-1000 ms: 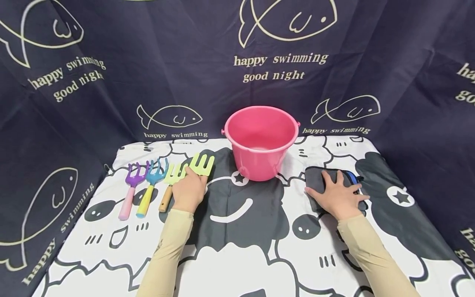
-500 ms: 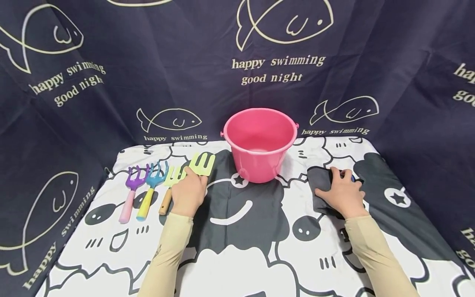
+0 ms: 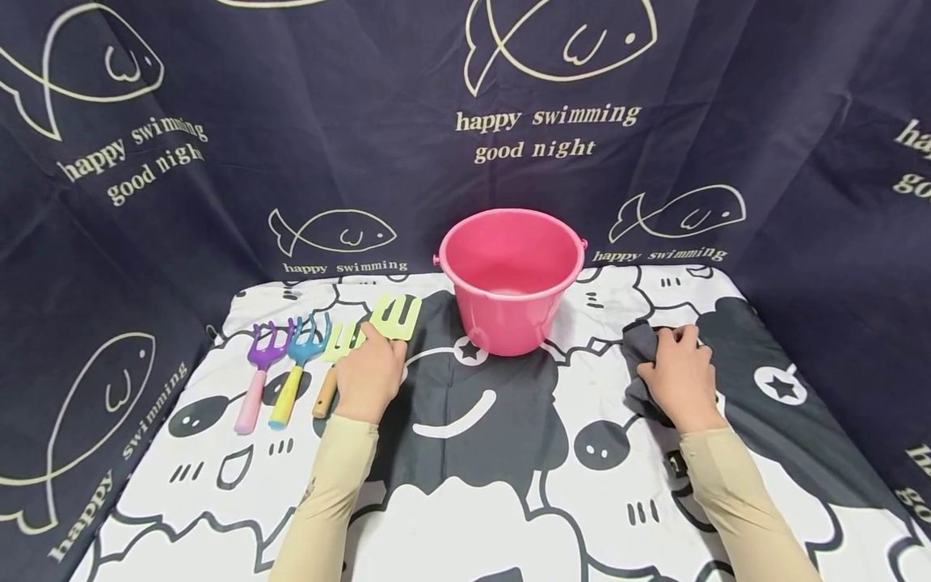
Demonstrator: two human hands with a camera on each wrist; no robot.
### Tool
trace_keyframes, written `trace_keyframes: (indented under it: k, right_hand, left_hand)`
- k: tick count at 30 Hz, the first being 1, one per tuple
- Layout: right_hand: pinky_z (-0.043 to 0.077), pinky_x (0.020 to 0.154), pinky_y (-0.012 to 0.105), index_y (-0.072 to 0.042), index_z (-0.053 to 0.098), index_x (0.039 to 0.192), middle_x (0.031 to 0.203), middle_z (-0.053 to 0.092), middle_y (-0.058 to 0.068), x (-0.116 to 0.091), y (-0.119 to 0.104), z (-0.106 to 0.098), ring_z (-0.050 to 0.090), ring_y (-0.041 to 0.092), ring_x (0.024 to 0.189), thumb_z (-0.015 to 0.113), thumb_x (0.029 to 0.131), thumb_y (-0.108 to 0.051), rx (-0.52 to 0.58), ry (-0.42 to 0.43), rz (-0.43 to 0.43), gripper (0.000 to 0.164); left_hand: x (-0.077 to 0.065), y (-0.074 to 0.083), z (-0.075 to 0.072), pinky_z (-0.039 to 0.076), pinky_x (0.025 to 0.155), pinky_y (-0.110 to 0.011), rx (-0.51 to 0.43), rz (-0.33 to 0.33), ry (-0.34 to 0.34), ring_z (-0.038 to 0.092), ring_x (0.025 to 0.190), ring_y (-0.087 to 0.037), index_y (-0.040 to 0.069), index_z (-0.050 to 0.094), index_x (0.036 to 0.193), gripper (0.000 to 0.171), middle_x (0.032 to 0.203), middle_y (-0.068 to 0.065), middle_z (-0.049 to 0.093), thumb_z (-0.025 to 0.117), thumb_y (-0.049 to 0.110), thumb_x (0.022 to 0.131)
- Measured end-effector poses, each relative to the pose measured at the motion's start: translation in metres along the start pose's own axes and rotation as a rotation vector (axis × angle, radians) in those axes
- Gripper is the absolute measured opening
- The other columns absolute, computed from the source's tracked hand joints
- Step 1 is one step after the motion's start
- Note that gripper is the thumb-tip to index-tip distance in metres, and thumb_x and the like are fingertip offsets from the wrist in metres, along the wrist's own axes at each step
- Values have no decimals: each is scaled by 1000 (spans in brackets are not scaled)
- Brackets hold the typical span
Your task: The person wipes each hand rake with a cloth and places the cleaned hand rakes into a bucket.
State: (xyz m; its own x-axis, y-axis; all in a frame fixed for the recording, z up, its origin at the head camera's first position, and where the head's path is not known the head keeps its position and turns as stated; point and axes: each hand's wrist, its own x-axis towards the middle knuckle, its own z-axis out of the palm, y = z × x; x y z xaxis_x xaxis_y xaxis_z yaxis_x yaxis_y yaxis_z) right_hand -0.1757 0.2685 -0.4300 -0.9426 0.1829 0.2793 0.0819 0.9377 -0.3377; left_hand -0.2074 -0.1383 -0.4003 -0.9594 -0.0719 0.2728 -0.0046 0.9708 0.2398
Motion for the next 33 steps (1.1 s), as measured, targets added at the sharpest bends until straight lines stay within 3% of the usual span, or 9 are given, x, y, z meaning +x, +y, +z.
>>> trace_keyframes:
  k: [5, 8, 13, 18, 24, 29, 33]
  right_hand:
    - [37, 69, 71, 15, 52, 113, 117, 36, 50, -1, -2, -4, 39, 67, 91, 65, 76, -3, 54, 82, 0, 43]
    - [36, 72, 74, 15, 50, 117, 112, 37, 60, -3, -3, -7, 38, 72, 96, 67, 80, -7, 22, 100, 16, 47]
    - [34, 70, 76, 11, 43, 127, 95, 44, 61, -5, -3, -6, 41, 73, 85, 60, 89, -17, -75, 0, 84, 50]
    - [31, 73, 84, 6, 34, 136, 113, 35, 59, -7, -4, 3, 41, 76, 87, 49, 94, -24, -79, -145, 176, 54]
    - [36, 70, 84, 12, 32, 129, 121, 30, 54, -6, -5, 7, 41, 74, 89, 62, 86, -37, -80, -159, 176, 72]
    - [40, 64, 78, 15, 31, 127, 118, 31, 52, -4, -3, 3, 44, 70, 85, 61, 86, -22, -46, -139, 193, 63]
    - [41, 61, 73, 15, 28, 130, 119, 31, 51, -5, -1, -2, 44, 67, 88, 58, 87, -20, -16, -146, 216, 64]
  left_hand:
    - [0, 0, -2, 45, 39, -52, 2, -9, -7, 53, 40, -34, -19, 47, 116, 52, 53, -20, 65, 43, 27, 94]
    - [1, 0, -1, 44, 39, -51, 3, -13, -19, 52, 40, -34, -19, 46, 119, 54, 53, -20, 65, 42, 28, 94]
    - [2, -1, -2, 47, 40, -55, 3, 5, 72, 55, 41, -38, -12, 51, 101, 40, 50, -21, 64, 47, 26, 92]
    - [0, -3, -5, 47, 40, -55, -1, 4, 96, 56, 41, -39, -8, 50, 95, 34, 48, -21, 63, 47, 26, 91]
    - [0, -1, -7, 46, 39, -55, -1, 5, 100, 55, 40, -38, -8, 50, 95, 34, 48, -20, 63, 47, 26, 91]
    - [-3, 4, -13, 44, 35, -52, 19, 27, 107, 51, 36, -35, -15, 51, 105, 44, 46, -18, 61, 47, 27, 92]
    - [-8, 9, -22, 42, 32, -49, 44, 58, 153, 49, 33, -33, -21, 50, 116, 53, 43, -17, 59, 47, 26, 91]
